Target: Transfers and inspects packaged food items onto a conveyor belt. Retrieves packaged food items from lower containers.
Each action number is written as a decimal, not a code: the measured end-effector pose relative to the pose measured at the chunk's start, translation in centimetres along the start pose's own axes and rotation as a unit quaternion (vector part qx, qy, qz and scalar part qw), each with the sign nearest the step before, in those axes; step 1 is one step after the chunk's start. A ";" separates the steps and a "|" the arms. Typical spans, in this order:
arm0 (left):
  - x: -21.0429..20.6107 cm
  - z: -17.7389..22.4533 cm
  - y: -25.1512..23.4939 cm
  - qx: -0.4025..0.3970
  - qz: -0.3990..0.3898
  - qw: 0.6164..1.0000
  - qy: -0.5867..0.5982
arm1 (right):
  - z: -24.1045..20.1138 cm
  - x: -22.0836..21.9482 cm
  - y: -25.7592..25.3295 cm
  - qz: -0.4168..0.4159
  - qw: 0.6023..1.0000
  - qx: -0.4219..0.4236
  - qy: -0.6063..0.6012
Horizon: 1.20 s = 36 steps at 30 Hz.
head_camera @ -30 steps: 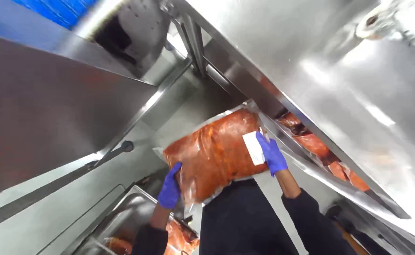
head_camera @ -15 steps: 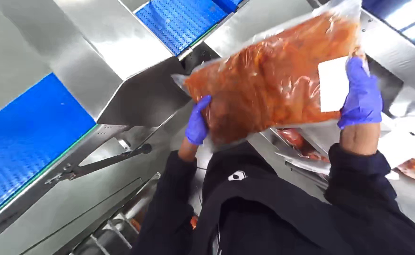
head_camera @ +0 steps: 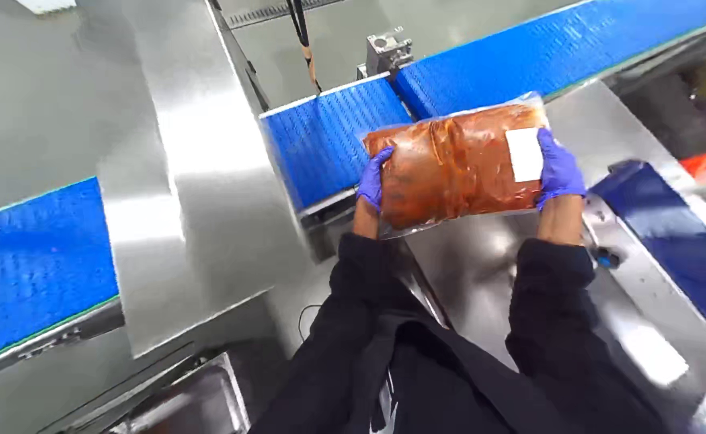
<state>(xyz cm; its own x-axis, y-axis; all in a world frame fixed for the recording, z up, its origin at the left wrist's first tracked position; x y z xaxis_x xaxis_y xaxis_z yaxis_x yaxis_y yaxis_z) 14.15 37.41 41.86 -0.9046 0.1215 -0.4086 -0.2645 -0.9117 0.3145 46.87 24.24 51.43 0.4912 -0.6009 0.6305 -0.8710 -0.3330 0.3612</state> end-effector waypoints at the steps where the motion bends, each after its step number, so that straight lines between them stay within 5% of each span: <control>1: 0.6 0.1 -1.7 -0.005 0.018 1.000 0.008 | -1.2 -2.4 -1.6 -0.024 1.000 0.000 0.003; 4: 3.4 1.2 -5.4 -0.023 0.097 0.995 -0.006 | -4.4 -10.3 -5.9 -0.096 0.995 -0.001 -0.005; 7: 6.9 3.5 -11.6 -0.015 0.201 0.968 -0.149 | -7.0 -19.1 -8.8 -0.172 0.985 0.017 0.016; 12: 3.7 6.3 -12.6 -0.022 0.105 0.797 -0.595 | -8.7 -28.1 -9.8 -0.241 0.968 0.016 0.072; 14: 4.2 4.3 -13.0 0.005 0.096 0.733 -0.674 | -9.0 -29.6 -9.2 -0.260 0.958 0.038 0.113; 16: 5.5 3.8 -12.9 0.025 0.128 0.709 -0.693 | -8.6 -30.6 -9.0 -0.261 0.950 0.056 0.164; 20: 6.8 5.1 -10.9 0.069 0.181 0.699 -0.689 | -8.1 -31.8 -6.8 -0.225 0.944 0.089 0.225; 23: 4.1 5.7 -8.0 0.069 0.136 0.697 -0.701 | -8.8 -32.1 -5.0 -0.213 0.940 0.126 0.235; 25: 0.3 5.5 -4.5 0.001 0.053 0.707 -0.705 | -9.5 -30.9 -4.6 -0.213 0.958 0.130 0.143; 28: -5.0 6.3 3.1 -0.200 -0.107 0.758 -0.611 | -10.3 -26.8 -3.5 -0.198 0.969 0.067 -0.127; 32: -3.7 13.0 11.4 -0.258 -0.325 0.845 -0.337 | -12.0 -20.1 0.1 -0.293 0.831 0.088 -0.465; 36: 5.5 19.4 19.3 -0.318 -0.296 0.876 -0.212 | -11.6 -14.1 6.0 -0.286 0.789 0.161 -0.520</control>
<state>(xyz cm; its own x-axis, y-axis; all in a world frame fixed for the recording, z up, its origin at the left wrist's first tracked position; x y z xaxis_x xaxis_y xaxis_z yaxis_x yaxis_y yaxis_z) -2.44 28.10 62.31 -0.7509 0.6579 0.0580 -0.6108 -0.6584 -0.4398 34.78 39.13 52.68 0.6783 -0.5015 -0.5371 -0.5487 -0.8318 0.0838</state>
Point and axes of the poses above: each hand's wrist, its own y-axis away from the middle knuckle, its own x-axis out of the back of the hand, z = x × y, the point moved 7 cm from there along -y, towards the middle knuckle, and after that the axes turned 11 degrees about -x, right-handed, at the moved point
